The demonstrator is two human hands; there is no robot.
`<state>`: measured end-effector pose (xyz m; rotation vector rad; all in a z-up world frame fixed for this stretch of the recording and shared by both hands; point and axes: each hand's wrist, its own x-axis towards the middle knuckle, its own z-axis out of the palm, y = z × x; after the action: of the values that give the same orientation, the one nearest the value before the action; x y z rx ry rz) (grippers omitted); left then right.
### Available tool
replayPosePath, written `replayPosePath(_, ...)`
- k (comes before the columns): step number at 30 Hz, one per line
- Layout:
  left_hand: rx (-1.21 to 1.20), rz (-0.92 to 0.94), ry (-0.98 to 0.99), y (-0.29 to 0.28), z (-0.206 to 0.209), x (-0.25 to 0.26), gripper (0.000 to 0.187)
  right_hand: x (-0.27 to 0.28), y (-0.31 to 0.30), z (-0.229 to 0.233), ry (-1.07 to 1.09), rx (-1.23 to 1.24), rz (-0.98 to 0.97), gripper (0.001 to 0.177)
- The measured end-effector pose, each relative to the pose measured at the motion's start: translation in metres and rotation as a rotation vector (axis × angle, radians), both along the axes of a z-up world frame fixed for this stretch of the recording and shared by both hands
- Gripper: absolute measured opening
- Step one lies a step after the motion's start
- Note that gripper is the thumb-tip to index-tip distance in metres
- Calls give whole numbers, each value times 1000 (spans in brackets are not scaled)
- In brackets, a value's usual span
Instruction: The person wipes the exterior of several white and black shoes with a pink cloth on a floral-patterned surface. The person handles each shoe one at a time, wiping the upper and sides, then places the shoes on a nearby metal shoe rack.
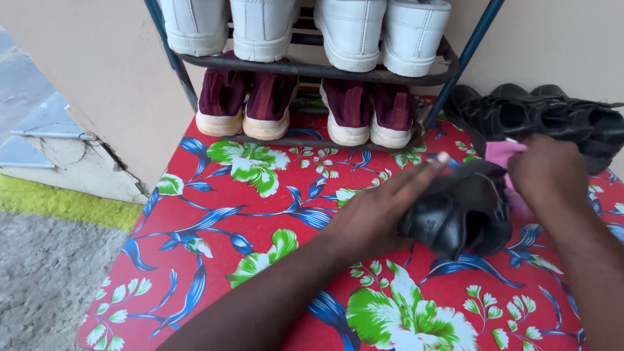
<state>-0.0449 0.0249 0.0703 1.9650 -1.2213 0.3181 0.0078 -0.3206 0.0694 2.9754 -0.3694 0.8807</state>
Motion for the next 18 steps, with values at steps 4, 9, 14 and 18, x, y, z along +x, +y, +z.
replayPosePath(4,-26,13,92,0,-3,8,132,-3,-20,-57,-482,309,316,19)
replayPosePath(9,-15,12,35,7,-10,18,128,-13,-7,-59,-700,392,360,21)
replayPosePath(14,29,47,-90,-1,-19,21,115,-36,28,-20,-311,618,604,16)
replayPosePath(18,124,84,-158,-4,-26,21,103,-64,70,9,-133,415,941,21)
